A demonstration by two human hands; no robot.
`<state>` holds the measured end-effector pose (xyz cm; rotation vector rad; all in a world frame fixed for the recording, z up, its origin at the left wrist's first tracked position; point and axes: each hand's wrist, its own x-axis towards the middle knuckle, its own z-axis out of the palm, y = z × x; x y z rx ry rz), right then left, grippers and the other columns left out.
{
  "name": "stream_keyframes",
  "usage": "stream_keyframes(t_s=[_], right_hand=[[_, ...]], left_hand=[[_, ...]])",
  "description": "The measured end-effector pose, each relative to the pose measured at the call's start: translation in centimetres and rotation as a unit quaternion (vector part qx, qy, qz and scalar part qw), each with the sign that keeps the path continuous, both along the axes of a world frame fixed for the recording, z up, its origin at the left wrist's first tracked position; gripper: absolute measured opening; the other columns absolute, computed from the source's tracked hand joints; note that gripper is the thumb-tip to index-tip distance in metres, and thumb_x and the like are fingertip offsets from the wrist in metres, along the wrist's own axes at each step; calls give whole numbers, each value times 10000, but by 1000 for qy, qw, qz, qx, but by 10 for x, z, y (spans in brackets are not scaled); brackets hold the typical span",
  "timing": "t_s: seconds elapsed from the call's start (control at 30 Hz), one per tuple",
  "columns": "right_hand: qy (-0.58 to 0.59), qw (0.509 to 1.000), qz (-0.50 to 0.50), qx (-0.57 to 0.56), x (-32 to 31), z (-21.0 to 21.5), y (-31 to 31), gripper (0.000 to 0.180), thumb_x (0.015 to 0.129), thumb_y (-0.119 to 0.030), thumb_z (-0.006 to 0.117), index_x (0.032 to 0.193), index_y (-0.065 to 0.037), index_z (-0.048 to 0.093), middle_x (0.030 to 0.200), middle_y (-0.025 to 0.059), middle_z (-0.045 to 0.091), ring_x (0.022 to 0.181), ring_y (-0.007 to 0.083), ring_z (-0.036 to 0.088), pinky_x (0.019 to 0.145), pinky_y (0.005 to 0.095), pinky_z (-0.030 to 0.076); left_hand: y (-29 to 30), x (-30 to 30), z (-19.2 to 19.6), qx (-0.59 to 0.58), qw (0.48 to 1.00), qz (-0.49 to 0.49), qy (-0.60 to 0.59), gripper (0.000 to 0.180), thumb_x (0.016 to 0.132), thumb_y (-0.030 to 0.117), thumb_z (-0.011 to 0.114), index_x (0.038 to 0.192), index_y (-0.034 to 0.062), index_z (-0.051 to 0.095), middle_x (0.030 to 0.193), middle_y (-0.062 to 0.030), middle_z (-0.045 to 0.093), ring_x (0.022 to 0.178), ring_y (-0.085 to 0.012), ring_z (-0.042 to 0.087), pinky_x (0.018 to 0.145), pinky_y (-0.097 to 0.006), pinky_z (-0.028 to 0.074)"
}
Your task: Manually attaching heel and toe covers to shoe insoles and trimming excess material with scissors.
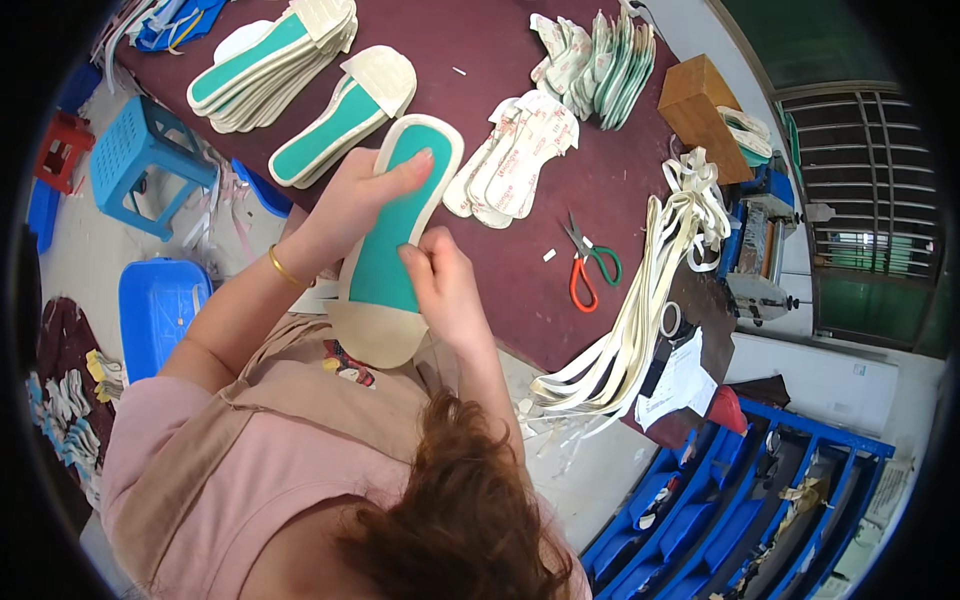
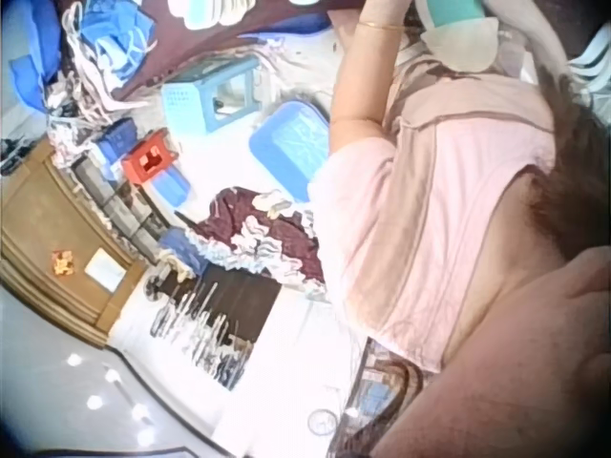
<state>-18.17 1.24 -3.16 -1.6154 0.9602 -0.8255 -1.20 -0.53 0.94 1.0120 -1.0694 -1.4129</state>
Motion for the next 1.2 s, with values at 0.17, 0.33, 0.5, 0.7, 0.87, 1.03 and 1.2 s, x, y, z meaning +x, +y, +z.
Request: stream_keyframes(t_s=[0.17, 0.33, 0.5, 0.7, 0.87, 1.03, 1.2], right_hand=[[-63, 997, -26, 30, 10, 23, -27, 127, 903, -133, 564, 829, -35, 533, 730, -21, 536, 617, 29, 441, 557, 185, 375], [-153, 970, 3, 190, -8, 44, -35, 89, 875, -99, 608, 894, -12, 598, 694, -34, 550, 541, 12, 415, 466, 187, 315], [-158, 971, 25, 179, -24, 38, -25, 100, 874, -103, 615, 858, -5, 600, 592, -47, 483, 440, 6, 307, 389, 193, 192], [-228, 941, -42, 247, -23, 23, 0, 173, 890, -158, 605, 819, -3, 576, 655, -5, 541, 434, 7, 325, 377, 185, 209], [-177, 942, -28, 284, -23, 24, 5, 151, 902, -154, 586, 858, -12, 568, 656, -18, 529, 435, -1, 321, 380, 177, 206], [-102, 912, 67, 391, -55, -14, -12, 161, 901, -165, 581, 958, -14, 587, 679, -48, 527, 444, -7, 347, 386, 170, 229], [400, 889, -153, -164, -166, -41, -106, 168, 738, -67, 599, 873, 29, 626, 914, 180, 643, 829, 331, 623, 734, 373, 483]], left_hand=[[-21, 5, -8, 62, 910, -235, 336, 509, 926, 475, 437, 1091, 11, 565, 1037, -78, 579, 935, -116, 574, 798, -273, 488], [10, -5, -22, 13, 939, -169, 300, 668, 920, 562, 329, 1249, -10, 431, 1133, -118, 550, 1081, -191, 541, 885, -313, 470], [4, 10, -17, -106, 950, -149, 255, 615, 927, 546, 347, 1129, -19, 480, 950, -113, 615, 882, -194, 622, 771, -285, 498], [-4, 7, -13, -105, 940, -187, 264, 634, 923, 566, 326, 1107, -18, 495, 901, -96, 602, 848, -188, 619, 766, -282, 492], [-10, -9, -24, 90, 899, -210, 374, 629, 909, 586, 344, 1053, -4, 508, 833, -54, 567, 757, -177, 569, 726, -303, 487], [-19, -35, -67, 170, 717, -320, 596, 587, 905, 567, 382, 1022, 3, 495, 823, -63, 521, 735, -175, 507, 730, -317, 448], [-44, 1, -55, 191, 780, -2, 597, 434, 949, 433, 333, 957, 12, 439, 794, -154, 514, 769, -280, 536, 836, -502, 431]])
